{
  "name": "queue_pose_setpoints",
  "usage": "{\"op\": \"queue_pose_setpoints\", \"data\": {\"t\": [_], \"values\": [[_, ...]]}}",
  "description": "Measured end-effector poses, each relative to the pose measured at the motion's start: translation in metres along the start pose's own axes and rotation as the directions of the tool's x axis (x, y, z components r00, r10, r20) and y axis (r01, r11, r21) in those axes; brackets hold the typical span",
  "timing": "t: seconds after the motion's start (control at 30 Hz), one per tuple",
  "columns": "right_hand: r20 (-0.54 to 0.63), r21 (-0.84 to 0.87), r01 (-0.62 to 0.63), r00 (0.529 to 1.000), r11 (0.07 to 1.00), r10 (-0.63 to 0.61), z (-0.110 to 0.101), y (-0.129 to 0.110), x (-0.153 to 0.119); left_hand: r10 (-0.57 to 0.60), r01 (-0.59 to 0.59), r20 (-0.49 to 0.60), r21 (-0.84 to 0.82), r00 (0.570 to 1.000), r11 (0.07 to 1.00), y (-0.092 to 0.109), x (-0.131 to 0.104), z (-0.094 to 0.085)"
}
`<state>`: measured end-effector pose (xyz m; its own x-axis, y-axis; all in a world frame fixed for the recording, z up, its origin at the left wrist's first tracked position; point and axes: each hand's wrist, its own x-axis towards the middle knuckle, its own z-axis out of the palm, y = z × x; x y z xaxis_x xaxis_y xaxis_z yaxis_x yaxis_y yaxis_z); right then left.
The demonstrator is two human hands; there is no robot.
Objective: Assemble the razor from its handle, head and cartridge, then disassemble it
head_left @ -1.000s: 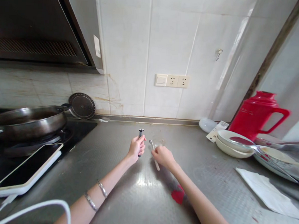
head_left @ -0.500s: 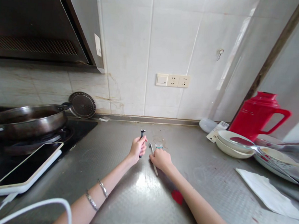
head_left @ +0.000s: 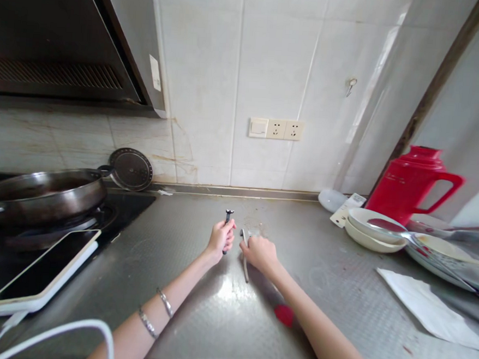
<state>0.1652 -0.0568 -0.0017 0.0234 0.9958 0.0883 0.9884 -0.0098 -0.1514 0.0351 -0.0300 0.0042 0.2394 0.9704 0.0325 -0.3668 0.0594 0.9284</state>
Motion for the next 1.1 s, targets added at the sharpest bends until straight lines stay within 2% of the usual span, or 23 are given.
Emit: {"op": "queue_pose_setpoints", "data": {"t": [0.13, 0.23, 0.4, 0.57, 0.83, 1.1], "values": [[-0.078, 0.021, 0.020, 0.997, 1.000, -0.019, -0.026, 0.027, 0.019, -0.012, 0.011, 0.025, 0.038, 1.000, 0.999, -0.002, 0.001, -0.003], [-0.080, 0.042, 0.095, 0.993, 0.995, -0.091, -0.035, 0.047, 0.037, -0.011, 0.008, 0.058, 0.062, 0.998, 0.998, -0.004, 0.002, -0.005], [-0.029, 0.073, 0.269, 0.963, 0.960, -0.267, -0.016, 0.064, 0.050, -0.016, 0.009, 0.087, 0.078, 0.996, 0.997, -0.006, 0.003, -0.006], [-0.094, 0.070, 0.374, 0.925, 0.925, -0.367, -0.006, 0.071, 0.046, -0.009, 0.004, 0.064, 0.077, 0.998, 0.997, -0.007, 0.003, -0.007], [-0.007, 0.066, 0.410, 0.912, 0.910, -0.410, -0.004, 0.072, 0.045, -0.016, 0.012, 0.057, 0.073, 0.998, 0.997, -0.006, 0.002, -0.006], [-0.010, 0.031, 0.416, 0.909, 0.909, -0.416, -0.001, 0.071, 0.044, -0.015, 0.011, 0.058, 0.063, 0.998, 0.998, -0.005, 0.002, -0.005]]}}
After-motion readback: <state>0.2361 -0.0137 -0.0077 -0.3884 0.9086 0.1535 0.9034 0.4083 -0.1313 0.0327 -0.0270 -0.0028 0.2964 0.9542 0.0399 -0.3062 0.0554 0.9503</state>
